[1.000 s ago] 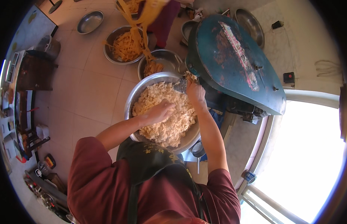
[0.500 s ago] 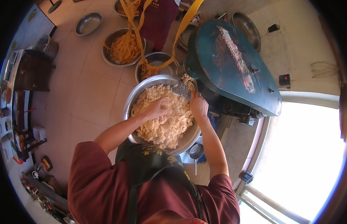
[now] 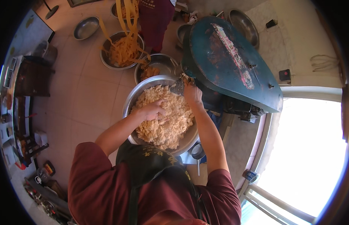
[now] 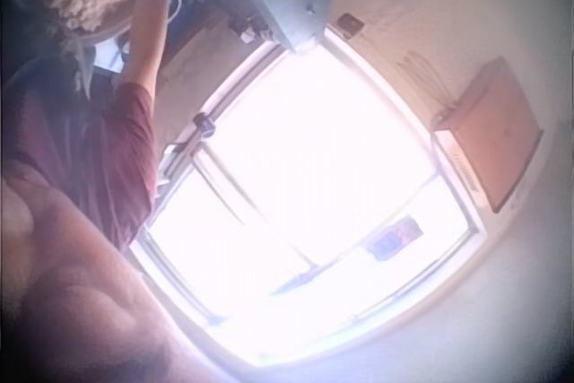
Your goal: The person mixes dough in a large metal bowl by hand and uses a metal scraper to feed the mixture into a processing machine.
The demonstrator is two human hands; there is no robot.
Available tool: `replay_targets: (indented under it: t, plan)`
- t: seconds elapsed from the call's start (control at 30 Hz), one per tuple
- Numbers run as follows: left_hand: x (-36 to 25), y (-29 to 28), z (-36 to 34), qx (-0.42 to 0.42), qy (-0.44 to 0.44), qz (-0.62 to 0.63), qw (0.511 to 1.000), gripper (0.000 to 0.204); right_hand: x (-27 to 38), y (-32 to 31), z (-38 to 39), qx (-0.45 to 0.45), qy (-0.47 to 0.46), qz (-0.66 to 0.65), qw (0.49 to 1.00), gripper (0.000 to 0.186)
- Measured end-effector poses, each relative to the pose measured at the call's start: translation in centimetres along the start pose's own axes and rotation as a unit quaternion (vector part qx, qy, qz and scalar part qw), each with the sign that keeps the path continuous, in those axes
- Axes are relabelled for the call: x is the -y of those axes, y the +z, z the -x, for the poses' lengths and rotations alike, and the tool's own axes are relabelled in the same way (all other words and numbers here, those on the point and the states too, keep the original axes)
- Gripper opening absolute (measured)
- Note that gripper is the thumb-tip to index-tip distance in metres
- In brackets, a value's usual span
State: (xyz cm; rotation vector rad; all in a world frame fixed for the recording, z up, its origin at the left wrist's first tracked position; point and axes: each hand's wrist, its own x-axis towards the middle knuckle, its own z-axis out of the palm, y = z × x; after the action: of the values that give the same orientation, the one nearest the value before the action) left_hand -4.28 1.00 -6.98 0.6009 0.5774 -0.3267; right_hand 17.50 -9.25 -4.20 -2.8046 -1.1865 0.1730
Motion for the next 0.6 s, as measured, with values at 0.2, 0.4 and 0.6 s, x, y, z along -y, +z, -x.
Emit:
replay_targets:
  t: [0.2, 0.4, 0.6]
  plan:
    - [0.7, -0.1, 1.1, 0.037, 0.028, 0.078, 0.996, 0.083, 0.7, 0.1, 1.1, -0.040, -0.081, 0.046, 0.995, 0.040]
    - [0.9, -1.3, 0.9, 0.042, 0.019, 0.031, 0.998, 0.081, 1.2, -1.5, 0.8, -0.018, -0.039, -0.006, 0.999, 0.028]
    - [1.6, 0.8, -0.2, 0.010, 0.062, -0.168, 0.984, 0.078, 0.7, -1.0, -1.6, 0.078, 0.004, 0.017, 0.997, 0.038]
